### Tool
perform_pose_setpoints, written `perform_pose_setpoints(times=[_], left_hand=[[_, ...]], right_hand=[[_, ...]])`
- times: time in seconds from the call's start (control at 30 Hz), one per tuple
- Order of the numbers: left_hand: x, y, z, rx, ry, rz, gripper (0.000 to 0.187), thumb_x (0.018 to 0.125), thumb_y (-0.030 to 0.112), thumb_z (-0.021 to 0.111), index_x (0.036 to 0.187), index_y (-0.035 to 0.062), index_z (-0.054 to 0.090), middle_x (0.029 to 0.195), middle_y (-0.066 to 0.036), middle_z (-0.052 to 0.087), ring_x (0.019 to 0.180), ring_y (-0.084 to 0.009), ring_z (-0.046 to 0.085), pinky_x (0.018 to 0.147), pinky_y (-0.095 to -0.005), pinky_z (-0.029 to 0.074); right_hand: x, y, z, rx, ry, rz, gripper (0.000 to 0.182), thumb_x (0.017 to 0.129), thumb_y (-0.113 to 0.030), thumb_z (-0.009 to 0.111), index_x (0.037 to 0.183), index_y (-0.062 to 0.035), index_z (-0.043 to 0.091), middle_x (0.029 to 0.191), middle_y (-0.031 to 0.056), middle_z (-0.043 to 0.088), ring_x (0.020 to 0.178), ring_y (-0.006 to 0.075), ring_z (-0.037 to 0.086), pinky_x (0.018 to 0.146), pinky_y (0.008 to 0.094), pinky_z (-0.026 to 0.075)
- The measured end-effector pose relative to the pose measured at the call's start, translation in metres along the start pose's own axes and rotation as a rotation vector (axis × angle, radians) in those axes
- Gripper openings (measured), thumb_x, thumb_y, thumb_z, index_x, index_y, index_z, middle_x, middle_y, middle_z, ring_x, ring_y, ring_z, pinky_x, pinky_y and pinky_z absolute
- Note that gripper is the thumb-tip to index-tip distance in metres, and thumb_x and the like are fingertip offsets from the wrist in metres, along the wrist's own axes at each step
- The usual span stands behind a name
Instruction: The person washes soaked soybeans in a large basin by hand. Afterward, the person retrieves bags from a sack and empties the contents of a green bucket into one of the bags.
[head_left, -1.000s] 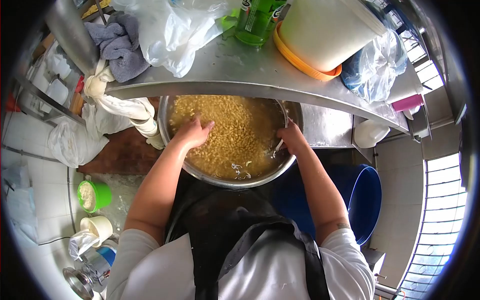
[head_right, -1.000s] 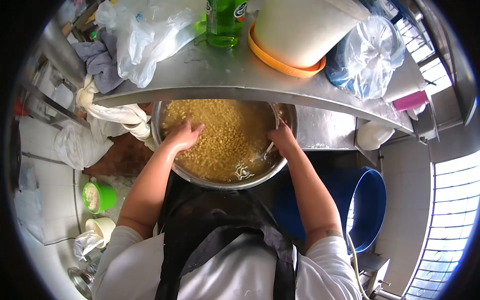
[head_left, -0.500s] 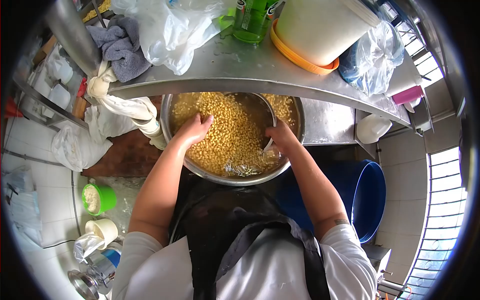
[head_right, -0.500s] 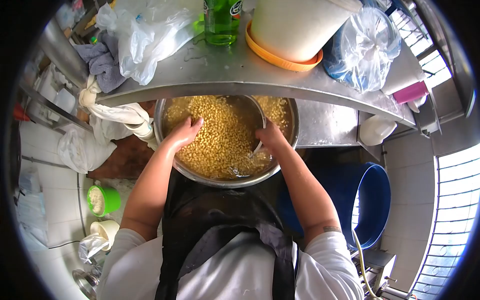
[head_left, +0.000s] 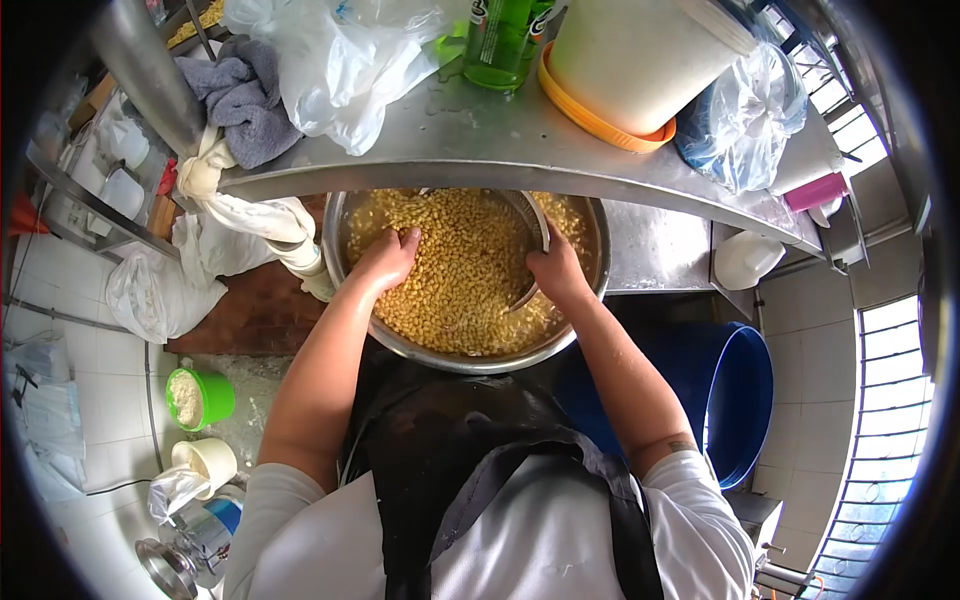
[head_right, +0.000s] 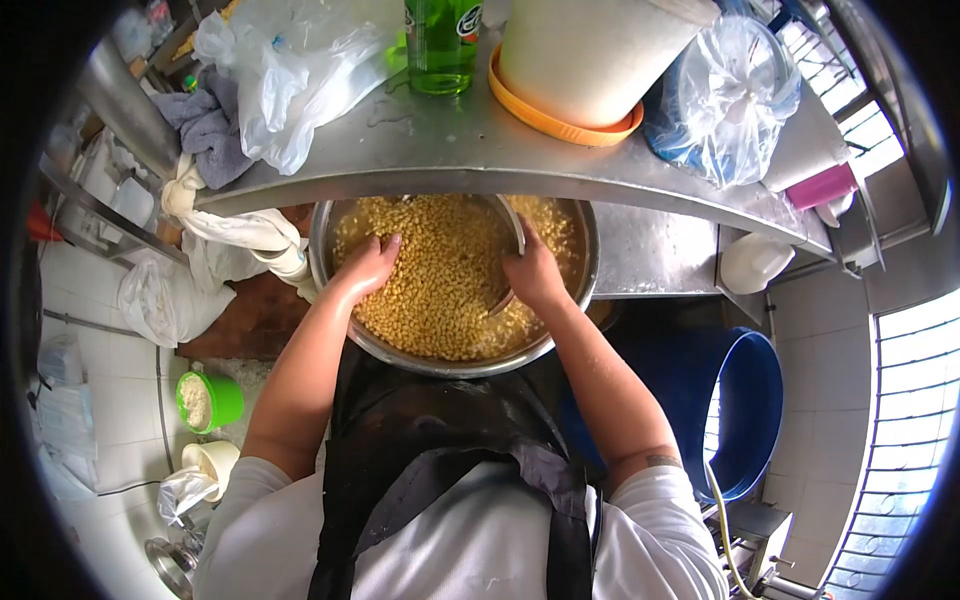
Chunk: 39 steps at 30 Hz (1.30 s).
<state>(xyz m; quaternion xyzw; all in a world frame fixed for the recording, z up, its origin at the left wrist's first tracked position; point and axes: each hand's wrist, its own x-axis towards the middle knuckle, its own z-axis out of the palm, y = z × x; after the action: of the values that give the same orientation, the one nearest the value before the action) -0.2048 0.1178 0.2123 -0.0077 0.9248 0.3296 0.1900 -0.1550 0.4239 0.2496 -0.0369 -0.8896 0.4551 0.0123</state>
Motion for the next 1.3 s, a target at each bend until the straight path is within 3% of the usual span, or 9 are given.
perform_pose_setpoints(times=[0.23,0.3,0.5,0.7,0.87,1.0,1.1,1.2,1.3], left_hand=[[0.002,-0.004,0.004,-0.047,0.136,0.024,0.08,0.108,0.059,0.037,0.149,-0.0097,0.042,0.137,-0.038,0.058,0.128,-0.0498,0.058,0.109,-0.0507,0.046],[0.002,-0.005,0.004,-0.053,0.165,0.037,0.08,0.107,0.058,0.039,0.151,-0.0089,0.04,0.137,-0.038,0.058,0.128,-0.0497,0.058,0.109,-0.0508,0.046],[0.001,-0.008,0.011,0.041,0.217,0.227,0.086,0.1,0.057,0.059,0.154,-0.0058,0.036,0.148,-0.038,0.046,0.129,-0.0504,0.057,0.109,-0.0518,0.047],[-0.019,0.005,0.009,0.155,0.024,0.458,0.11,0.087,0.064,0.075,0.162,0.002,0.025,0.162,-0.037,0.025,0.148,-0.0528,0.035,0.121,-0.0535,0.036],[-0.053,0.034,0.006,0.316,-0.244,0.32,0.132,0.077,0.066,0.083,0.167,0.0034,0.01,0.167,-0.039,0.012,0.157,-0.0516,0.01,0.129,-0.0512,0.02],[-0.063,0.049,0.028,0.479,-0.267,0.386,0.131,0.071,0.064,0.088,0.165,0.0043,0.02,0.167,-0.037,0.013,0.152,-0.0568,0.021,0.126,-0.0554,0.028],[-0.069,0.083,0.034,0.591,-0.357,0.333,0.116,0.075,0.043,0.088,0.162,-0.0026,0.026,0.164,-0.042,0.014,0.151,-0.0554,0.027,0.124,-0.0509,0.033],[-0.031,0.063,0.074,0.773,-0.383,0.354,0.095,0.082,0.031,0.079,0.158,-0.0044,0.034,0.163,-0.041,0.02,0.145,-0.0526,0.037,0.12,-0.0501,0.039],[0.008,0.071,0.104,1.203,-0.851,0.192,0.082,0.086,0.035,0.075,0.154,0.0008,0.045,0.163,-0.03,0.034,0.144,-0.0456,0.044,0.118,-0.0454,0.042]], right_hand=[[-0.026,-0.067,-0.016,-0.205,-0.028,0.12,0.08,0.086,-0.003,0.056,0.162,-0.0128,0.034,0.134,0.0328,0.062,0.121,0.0473,0.062,0.1,0.0501,0.052],[-0.03,-0.062,-0.012,-0.338,0.151,-0.33,0.085,0.081,0.003,0.058,0.161,-0.0143,0.036,0.143,0.0316,0.056,0.122,0.0484,0.061,0.1,0.0517,0.055],[-0.04,-0.067,-0.031,-0.57,0.24,-0.69,0.089,0.074,0.006,0.062,0.157,-0.0185,0.043,0.151,0.0298,0.049,0.124,0.0498,0.061,0.1,0.0507,0.056],[-0.032,-0.044,-0.061,-0.597,0.388,-0.926,0.079,0.071,0.003,0.065,0.147,-0.0146,0.053,0.145,0.0305,0.053,0.124,0.0512,0.06,0.101,0.0525,0.055],[-0.037,-0.018,-0.083,-0.563,0.496,-0.836,0.075,0.072,0.003,0.066,0.145,-0.0092,0.055,0.145,0.0326,0.054,0.124,0.0518,0.061,0.099,0.0516,0.056],[-0.037,0.009,-0.086,-0.316,0.617,-0.523,0.082,0.079,0.009,0.059,0.157,-0.0052,0.041,0.151,0.0279,0.052,0.136,0.0477,0.053,0.108,0.0482,0.051],[-0.032,0.026,-0.084,0.126,0.663,-0.21,0.077,0.086,0.009,0.051,0.16,-0.0051,0.034,0.151,0.0291,0.051,0.142,0.0456,0.049,0.116,0.044,0.042],[-0.017,0.053,-0.092,0.374,0.716,0.004,0.075,0.087,0.005,0.052,0.159,-0.0065,0.035,0.139,0.0242,0.06,0.129,0.0375,0.06,0.112,0.0406,0.045],[-0.01,0.075,-0.112,0.795,0.674,0.197,0.064,0.087,0.003,0.054,0.149,-0.0062,0.044,0.127,0.018,0.064,0.112,0.0318,0.066,0.096,0.0423,0.056]])
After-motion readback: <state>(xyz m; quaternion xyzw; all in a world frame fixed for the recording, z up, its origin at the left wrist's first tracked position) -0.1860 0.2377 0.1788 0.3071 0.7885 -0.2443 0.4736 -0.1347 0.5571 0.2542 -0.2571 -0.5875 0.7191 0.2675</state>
